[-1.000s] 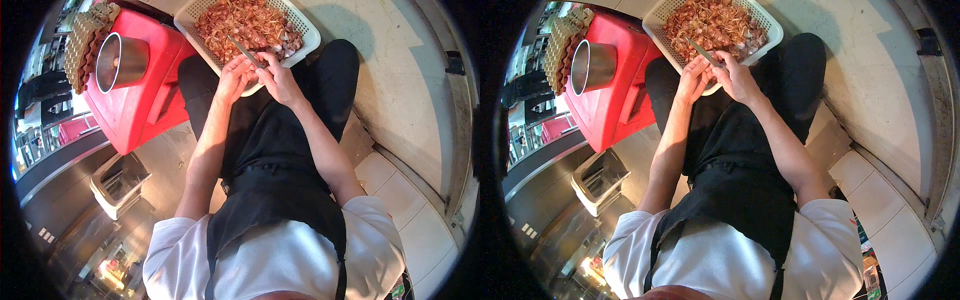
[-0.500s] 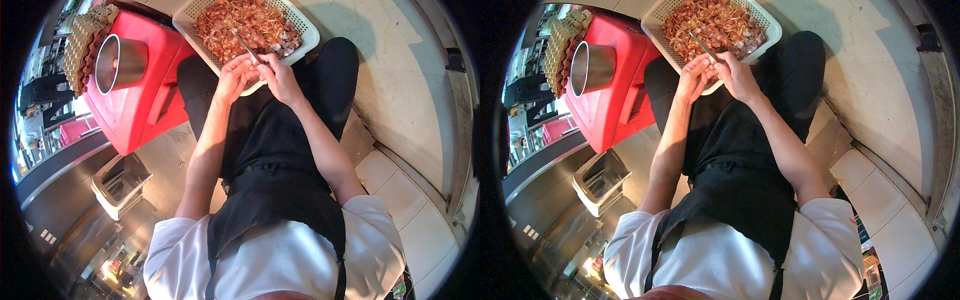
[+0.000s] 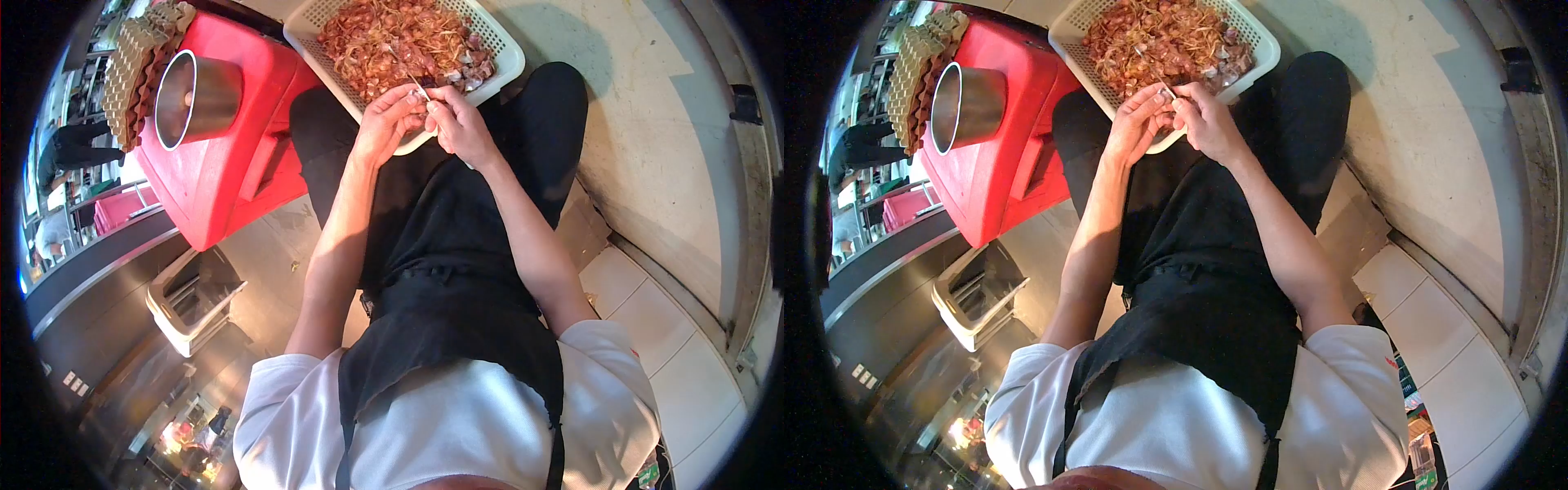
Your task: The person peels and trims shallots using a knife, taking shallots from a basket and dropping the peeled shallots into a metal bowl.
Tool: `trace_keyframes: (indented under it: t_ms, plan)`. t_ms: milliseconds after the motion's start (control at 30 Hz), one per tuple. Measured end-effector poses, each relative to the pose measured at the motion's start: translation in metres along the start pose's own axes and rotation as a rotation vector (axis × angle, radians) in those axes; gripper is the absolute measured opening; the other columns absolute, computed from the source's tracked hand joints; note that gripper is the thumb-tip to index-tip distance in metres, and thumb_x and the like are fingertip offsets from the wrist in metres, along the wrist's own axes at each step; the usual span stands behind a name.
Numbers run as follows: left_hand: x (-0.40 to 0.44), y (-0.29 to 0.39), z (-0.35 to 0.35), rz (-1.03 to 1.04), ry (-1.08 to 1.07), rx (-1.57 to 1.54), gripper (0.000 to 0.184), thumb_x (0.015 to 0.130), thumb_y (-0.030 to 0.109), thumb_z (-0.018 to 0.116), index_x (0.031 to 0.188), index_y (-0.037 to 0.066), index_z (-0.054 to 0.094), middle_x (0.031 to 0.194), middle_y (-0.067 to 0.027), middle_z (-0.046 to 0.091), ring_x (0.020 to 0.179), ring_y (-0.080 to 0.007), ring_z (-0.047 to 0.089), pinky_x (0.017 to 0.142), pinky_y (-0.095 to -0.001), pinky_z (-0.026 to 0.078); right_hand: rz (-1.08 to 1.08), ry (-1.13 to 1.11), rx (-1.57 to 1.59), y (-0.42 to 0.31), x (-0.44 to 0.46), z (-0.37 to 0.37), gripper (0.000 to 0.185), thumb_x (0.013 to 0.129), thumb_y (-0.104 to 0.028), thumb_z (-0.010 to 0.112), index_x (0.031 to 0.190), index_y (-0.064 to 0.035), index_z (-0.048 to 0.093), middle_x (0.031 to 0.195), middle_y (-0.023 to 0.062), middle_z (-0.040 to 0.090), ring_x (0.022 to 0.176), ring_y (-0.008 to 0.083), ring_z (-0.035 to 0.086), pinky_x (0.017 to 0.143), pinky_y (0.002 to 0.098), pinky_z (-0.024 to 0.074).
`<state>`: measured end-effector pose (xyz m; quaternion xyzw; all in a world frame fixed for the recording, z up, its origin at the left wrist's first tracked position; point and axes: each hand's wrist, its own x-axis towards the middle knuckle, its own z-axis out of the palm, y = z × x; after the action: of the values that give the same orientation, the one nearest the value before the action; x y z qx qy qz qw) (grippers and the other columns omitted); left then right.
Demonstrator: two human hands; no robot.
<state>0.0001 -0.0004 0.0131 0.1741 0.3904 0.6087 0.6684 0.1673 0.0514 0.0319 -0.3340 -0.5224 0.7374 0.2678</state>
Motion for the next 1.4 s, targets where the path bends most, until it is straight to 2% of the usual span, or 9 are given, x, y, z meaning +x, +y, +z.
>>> trace_keyframes:
  t_ms: [200, 400, 633, 833, 933, 1033, 1067, 1200, 1400]
  plan:
    - [-0.001, 0.001, 0.003, 0.002, 0.013, 0.002, 0.029, 0.097, 0.007, 0.052, 0.124, -0.003, 0.053, 0.108, -0.0119, 0.066, 0.098, -0.0187, 0.065, 0.08, -0.0314, 0.054, 0.004, 0.026, 0.056, 0.0, 0.003, -0.007, 0.022, 0.1, -0.016, 0.046, 0.115, -0.0018, 0.051, 0.071, 0.0048, 0.056, 0.042, 0.0062, 0.044, 0.038, 0.022, 0.0365]
    - [0.003, -0.002, -0.005, 0.002, 0.004, -0.015, 0.031, 0.096, 0.006, 0.049, 0.126, -0.003, 0.05, 0.111, -0.014, 0.064, 0.099, -0.0208, 0.065, 0.08, -0.0322, 0.054, -0.021, 0.102, 0.051, 0.005, 0.003, -0.005, 0.022, 0.101, -0.018, 0.046, 0.115, -0.0015, 0.049, 0.072, 0.0051, 0.056, 0.041, 0.0052, 0.043, 0.037, 0.0209, 0.0354]
    - [0.001, 0.003, 0.0, 0.001, -0.004, -0.008, 0.032, 0.099, 0.012, 0.045, 0.127, -0.003, 0.048, 0.112, -0.0128, 0.063, 0.094, -0.021, 0.066, 0.075, -0.0305, 0.055, -0.06, 0.179, 0.013, 0.006, 0.003, -0.003, 0.025, 0.102, -0.021, 0.046, 0.118, -0.0014, 0.048, 0.073, 0.005, 0.057, 0.042, 0.0045, 0.042, 0.038, 0.0202, 0.0351]
    - [0.001, 0.003, 0.003, 0.066, 0.01, -0.079, 0.029, 0.1, 0.012, 0.047, 0.125, -0.002, 0.049, 0.109, -0.0105, 0.064, 0.09, -0.0194, 0.066, 0.07, -0.0293, 0.056, -0.058, 0.234, -0.072, 0.001, 0.003, -0.004, 0.034, 0.099, -0.018, 0.05, 0.126, 0.0021, 0.045, 0.073, 0.0084, 0.06, 0.047, 0.0103, 0.052, 0.044, 0.0259, 0.0426]
    - [0.001, -0.001, 0.003, 0.085, 0.094, -0.022, 0.029, 0.1, 0.011, 0.047, 0.126, -0.002, 0.05, 0.111, -0.0099, 0.063, 0.092, -0.0191, 0.065, 0.07, -0.0299, 0.054, -0.09, 0.291, -0.226, -0.012, -0.004, 0.005, 0.041, 0.098, -0.017, 0.051, 0.133, 0.0022, 0.041, 0.075, 0.0097, 0.062, 0.058, 0.0151, 0.06, 0.052, 0.0292, 0.048]
    - [0.002, -0.001, 0.003, 0.098, 0.107, 0.008, 0.028, 0.099, 0.007, 0.048, 0.125, -0.002, 0.052, 0.109, -0.0087, 0.064, 0.094, -0.0182, 0.064, 0.072, -0.0296, 0.055, -0.153, 0.185, -0.263, -0.005, -0.004, 0.006, 0.047, 0.096, -0.014, 0.053, 0.137, 0.0015, 0.037, 0.077, 0.0116, 0.064, 0.069, 0.0193, 0.066, 0.061, 0.0341, 0.0511]
    - [0.002, -0.001, 0.003, 0.098, 0.092, 0.01, 0.029, 0.098, 0.006, 0.049, 0.126, -0.002, 0.053, 0.108, -0.0081, 0.064, 0.094, -0.0176, 0.064, 0.072, -0.0293, 0.055, -0.14, 0.144, -0.31, 0.001, -0.001, 0.004, 0.045, 0.095, -0.012, 0.054, 0.136, -0.0001, 0.039, 0.081, 0.0154, 0.067, 0.072, 0.0269, 0.069, 0.064, 0.0385, 0.052]
    - [0.003, -0.002, -0.001, 0.1, 0.013, -0.032, 0.028, 0.097, 0.005, 0.05, 0.124, -0.003, 0.053, 0.106, -0.009, 0.065, 0.091, -0.0173, 0.064, 0.071, -0.0299, 0.056, -0.277, 0.096, -0.403, 0.006, 0.0, 0.005, 0.044, 0.093, -0.011, 0.058, 0.132, -0.0028, 0.042, 0.088, 0.0222, 0.067, 0.082, 0.0408, 0.067, 0.067, 0.0442, 0.0517]
    - [0.001, -0.002, 0.0, 0.107, 0.04, -0.034, 0.024, 0.096, 0.004, 0.052, 0.119, -0.004, 0.055, 0.103, -0.0122, 0.065, 0.087, -0.0186, 0.065, 0.072, -0.0309, 0.057, -0.278, 0.049, -0.405, 0.005, -0.001, 0.006, 0.042, 0.092, -0.01, 0.058, 0.131, -0.0029, 0.043, 0.088, 0.0224, 0.067, 0.08, 0.04, 0.067, 0.064, 0.0442, 0.0514]
